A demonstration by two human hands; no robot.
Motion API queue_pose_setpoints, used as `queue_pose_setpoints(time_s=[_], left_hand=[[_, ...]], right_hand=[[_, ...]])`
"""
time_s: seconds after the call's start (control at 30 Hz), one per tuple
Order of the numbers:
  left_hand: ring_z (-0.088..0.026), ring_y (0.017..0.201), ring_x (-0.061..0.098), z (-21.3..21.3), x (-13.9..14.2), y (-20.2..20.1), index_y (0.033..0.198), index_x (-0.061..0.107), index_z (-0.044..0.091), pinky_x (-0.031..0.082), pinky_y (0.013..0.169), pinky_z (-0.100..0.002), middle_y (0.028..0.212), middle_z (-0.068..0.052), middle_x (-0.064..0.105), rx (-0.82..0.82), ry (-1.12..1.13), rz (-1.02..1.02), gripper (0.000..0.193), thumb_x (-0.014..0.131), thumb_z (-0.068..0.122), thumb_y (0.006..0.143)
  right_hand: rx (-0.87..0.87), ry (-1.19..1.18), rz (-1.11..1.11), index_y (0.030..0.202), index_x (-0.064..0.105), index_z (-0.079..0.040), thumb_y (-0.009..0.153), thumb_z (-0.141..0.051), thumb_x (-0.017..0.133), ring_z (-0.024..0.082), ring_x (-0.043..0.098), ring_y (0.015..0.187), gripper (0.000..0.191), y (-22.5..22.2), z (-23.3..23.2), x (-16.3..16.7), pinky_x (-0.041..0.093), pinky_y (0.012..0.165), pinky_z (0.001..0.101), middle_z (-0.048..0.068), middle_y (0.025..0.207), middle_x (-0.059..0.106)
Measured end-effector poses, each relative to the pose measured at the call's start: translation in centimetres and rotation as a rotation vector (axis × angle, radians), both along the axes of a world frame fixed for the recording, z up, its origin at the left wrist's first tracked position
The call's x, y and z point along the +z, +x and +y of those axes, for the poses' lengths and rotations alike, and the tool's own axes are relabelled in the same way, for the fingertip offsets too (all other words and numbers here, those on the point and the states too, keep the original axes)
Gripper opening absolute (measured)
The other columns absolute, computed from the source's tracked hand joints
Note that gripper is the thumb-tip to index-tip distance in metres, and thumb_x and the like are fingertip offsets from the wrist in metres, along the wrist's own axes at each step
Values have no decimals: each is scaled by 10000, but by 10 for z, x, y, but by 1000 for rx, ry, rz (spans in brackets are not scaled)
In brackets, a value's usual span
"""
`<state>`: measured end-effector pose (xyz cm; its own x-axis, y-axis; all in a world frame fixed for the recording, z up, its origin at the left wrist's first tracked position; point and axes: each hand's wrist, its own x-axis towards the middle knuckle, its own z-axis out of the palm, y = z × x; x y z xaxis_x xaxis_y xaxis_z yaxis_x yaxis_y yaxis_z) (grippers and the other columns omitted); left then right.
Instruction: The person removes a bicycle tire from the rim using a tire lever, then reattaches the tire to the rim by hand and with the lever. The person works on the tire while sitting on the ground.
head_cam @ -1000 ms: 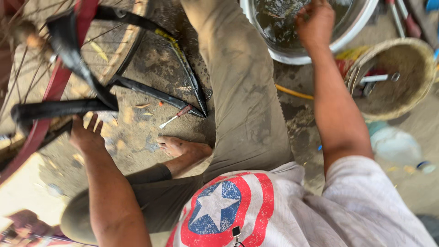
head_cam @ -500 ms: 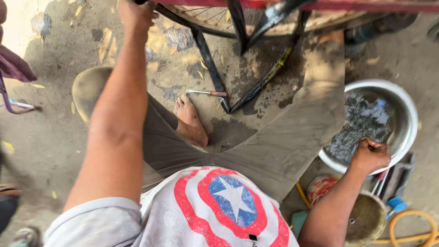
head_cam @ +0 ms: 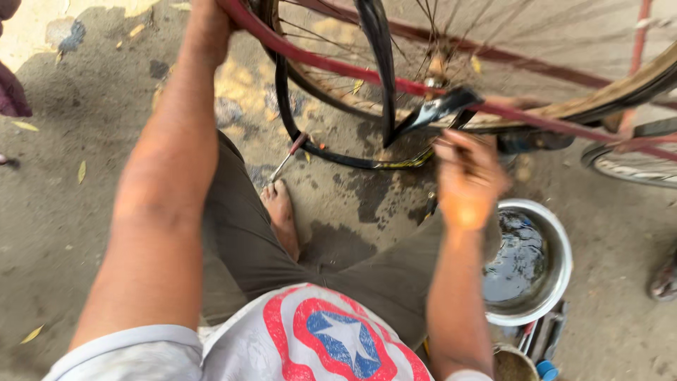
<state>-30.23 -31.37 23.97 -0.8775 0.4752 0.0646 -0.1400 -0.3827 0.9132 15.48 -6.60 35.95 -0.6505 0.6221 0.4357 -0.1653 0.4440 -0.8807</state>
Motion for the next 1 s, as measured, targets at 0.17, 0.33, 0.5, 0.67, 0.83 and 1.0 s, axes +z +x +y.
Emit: queue_pose_setpoints(time_s=[0.17,0.33,0.5,0.67,0.83,1.0], left_hand=[[-217,894,730,34,12,-9,1105,732,78,592,845,-409,958,-43,755,-51,158,-86,377,732,424,956],[-176,724,687,49,25,-16,1039,735,86,559,651,-325,809,-29,710,-8,102,-194,366,670,438,965],[-154,702,655,48,0,-37,956,673,100,535,643,-313,793,-29,679,22,-30,-87,245,632,341,979],[-142,782,585,45,-33,-56,957,624,71,513,721,-324,859,-17,607,1,80,-122,226,599,287,1021],[-128,892,567,48,-36,-68,968,609,89,487,841,-298,960,2,590,54,-22,62,220,551,291,1035],[-111,1022,585,56,-31,-77,1122,611,144,476,932,-269,1081,28,605,141,50,69,174,542,257,1008]], right_hand=[[326,-157,7,1176,709,-12,1005,39,691,175,751,1016,179,-143,-81,29,645,921,317,96,1116,743],[444,-714,68,1131,720,14,1005,1,667,206,738,888,137,-259,-91,9,659,812,359,132,995,743],[291,-1038,129,1112,716,20,926,14,712,246,760,845,187,-335,-90,-20,665,781,381,165,962,754],[327,-1095,147,1140,704,-51,966,-120,702,216,726,730,187,-361,-103,-40,615,611,345,135,928,748],[396,-1040,147,1119,694,-64,980,-202,712,218,682,686,196,-380,-93,-49,560,553,350,115,877,723],[534,-1052,250,1112,691,-56,965,-141,768,214,643,753,186,-394,-88,-57,531,652,373,89,855,672]])
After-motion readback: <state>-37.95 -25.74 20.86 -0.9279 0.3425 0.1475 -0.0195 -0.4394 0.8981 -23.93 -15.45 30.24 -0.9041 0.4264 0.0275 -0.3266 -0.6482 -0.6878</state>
